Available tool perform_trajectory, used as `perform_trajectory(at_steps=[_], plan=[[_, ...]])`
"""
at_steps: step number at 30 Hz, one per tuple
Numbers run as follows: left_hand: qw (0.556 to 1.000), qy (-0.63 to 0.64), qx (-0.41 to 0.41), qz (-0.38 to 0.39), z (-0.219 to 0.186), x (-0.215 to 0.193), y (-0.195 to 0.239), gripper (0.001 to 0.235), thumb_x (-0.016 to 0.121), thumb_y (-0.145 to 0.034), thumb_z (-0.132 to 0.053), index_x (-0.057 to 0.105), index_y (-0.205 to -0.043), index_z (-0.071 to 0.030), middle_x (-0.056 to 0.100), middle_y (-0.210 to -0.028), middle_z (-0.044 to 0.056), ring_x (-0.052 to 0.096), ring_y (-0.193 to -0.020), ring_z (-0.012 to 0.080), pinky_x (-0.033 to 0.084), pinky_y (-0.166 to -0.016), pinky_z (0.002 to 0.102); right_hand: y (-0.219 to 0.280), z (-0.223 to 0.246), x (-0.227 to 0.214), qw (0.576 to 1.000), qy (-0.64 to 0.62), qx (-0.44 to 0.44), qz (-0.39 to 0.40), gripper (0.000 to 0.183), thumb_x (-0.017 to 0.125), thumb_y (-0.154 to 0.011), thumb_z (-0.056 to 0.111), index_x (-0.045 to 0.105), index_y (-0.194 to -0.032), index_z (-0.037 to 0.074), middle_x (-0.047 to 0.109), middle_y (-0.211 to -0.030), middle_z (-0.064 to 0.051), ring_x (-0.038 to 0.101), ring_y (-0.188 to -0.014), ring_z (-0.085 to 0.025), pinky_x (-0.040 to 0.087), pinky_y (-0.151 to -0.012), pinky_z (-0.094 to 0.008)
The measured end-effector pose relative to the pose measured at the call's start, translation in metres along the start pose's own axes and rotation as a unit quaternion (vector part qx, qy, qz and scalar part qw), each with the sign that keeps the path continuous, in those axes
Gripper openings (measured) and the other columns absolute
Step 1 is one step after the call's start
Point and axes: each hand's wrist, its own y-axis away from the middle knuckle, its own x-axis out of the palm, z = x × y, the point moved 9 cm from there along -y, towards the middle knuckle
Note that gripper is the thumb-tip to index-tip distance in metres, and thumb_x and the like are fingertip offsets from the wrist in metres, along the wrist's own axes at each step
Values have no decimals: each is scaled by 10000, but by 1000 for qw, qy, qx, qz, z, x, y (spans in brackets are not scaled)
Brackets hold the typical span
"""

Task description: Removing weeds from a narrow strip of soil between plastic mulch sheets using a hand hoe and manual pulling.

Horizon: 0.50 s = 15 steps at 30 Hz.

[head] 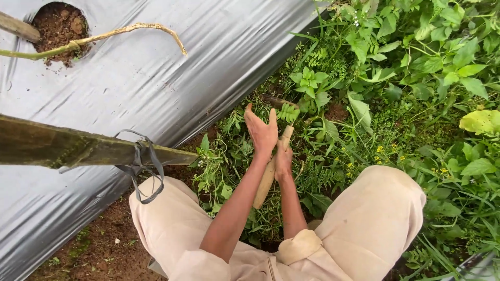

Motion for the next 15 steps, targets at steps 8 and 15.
perform_trajectory(at_steps=[8, 15], plan=[[985, -100, -128, 53, 65, 28, -25, 678, 355, -1114, -443, 313, -1509, 106, 482, -1457, 341, 498, -1370, 459, 405, -1130, 611, 15, 12, -1, 999, -25, 20, -14, 301, 682, -913, 326, 559, -901, 51, 559, -590, -83, 587, -458, -178, 545, -463, -357], [991, -56, -71, 102, 96, 24, -39, 639, 330, -1144, -408, 484, -1425, 145, 587, -1347, 358, 545, -1310, 505, 433, -1100, 666, 4, 35, -4, 985, -92, -132, -56, 268, 596, -973, 226, 544, -748, 89, 537, -481, -81, 545, -384, -173, 514, -448, -342]])
